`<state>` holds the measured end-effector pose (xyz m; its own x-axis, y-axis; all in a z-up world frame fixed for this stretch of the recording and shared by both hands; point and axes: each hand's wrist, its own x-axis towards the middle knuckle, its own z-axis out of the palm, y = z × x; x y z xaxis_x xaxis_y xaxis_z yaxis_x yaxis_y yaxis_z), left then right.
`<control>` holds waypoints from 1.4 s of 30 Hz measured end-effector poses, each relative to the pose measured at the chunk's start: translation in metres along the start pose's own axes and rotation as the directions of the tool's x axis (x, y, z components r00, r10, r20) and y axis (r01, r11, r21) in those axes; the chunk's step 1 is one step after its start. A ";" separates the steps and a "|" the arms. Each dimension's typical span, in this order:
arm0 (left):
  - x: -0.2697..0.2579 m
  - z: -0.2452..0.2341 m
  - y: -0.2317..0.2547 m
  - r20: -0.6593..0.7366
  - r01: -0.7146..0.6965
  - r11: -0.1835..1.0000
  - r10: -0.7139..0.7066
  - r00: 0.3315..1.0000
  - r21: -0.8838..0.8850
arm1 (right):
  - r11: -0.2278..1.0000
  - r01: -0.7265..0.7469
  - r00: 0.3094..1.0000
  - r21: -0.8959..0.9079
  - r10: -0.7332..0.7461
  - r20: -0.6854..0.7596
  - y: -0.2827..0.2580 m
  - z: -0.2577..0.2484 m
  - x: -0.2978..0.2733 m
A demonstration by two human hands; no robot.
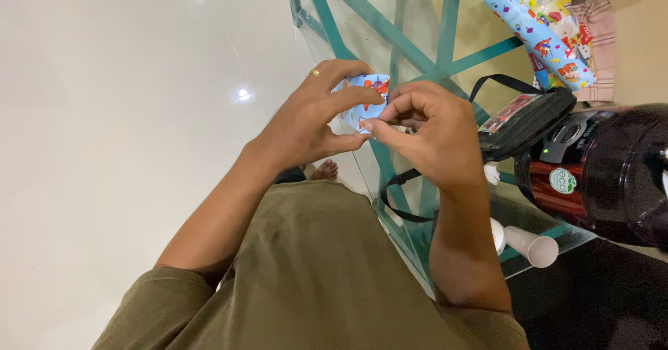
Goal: The person wraps a small rectangular item in patterned paper on a glass table. They fold the paper edges, apply clear tape to secure the folds, and use scissors to trim excess paper. The process is repeated for multiple sides of the package.
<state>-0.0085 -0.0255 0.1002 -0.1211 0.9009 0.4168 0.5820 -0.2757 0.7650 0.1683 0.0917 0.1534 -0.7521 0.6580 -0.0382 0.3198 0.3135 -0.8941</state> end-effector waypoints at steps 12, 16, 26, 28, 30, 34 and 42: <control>0.001 0.000 0.003 -0.010 -0.050 0.999 0.050 0.999 0.021 | 0.989 -0.001 0.995 -0.147 -0.014 -0.103 0.000 0.005 -0.004; 0.001 0.001 0.005 -0.002 -0.052 0.999 0.052 0.999 0.007 | 0.997 0.006 0.992 -0.078 -0.016 -0.123 0.004 0.004 -0.005; -0.001 0.003 0.009 0.001 -0.024 1.000 0.024 1.000 -0.016 | 0.913 -0.301 0.953 0.273 0.294 0.070 0.030 -0.008 -0.003; -0.001 0.004 0.008 0.002 -0.025 1.000 0.025 1.000 -0.016 | 0.903 -0.323 0.946 0.283 0.317 0.067 0.037 -0.007 -0.002; 0.000 0.006 0.007 -0.003 -0.026 0.999 0.026 1.000 -0.027 | 0.891 -0.305 0.952 0.336 0.297 0.075 0.041 -0.007 -0.005; 0.000 0.007 0.006 0.005 -0.041 0.998 0.041 0.999 -0.041 | 0.901 -0.167 0.986 0.401 0.142 0.092 0.044 -0.003 -0.010; 0.024 0.020 0.004 0.106 -0.105 0.985 0.120 0.987 -0.139 | 0.832 -0.160 0.981 0.531 0.193 -0.007 0.063 -0.012 -0.031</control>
<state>0.0070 0.0023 0.1031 0.0357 0.8916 0.4514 0.4742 -0.4127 0.7777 0.2188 0.0994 0.1032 -0.6720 0.7109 -0.2073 0.0802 -0.2084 -0.9747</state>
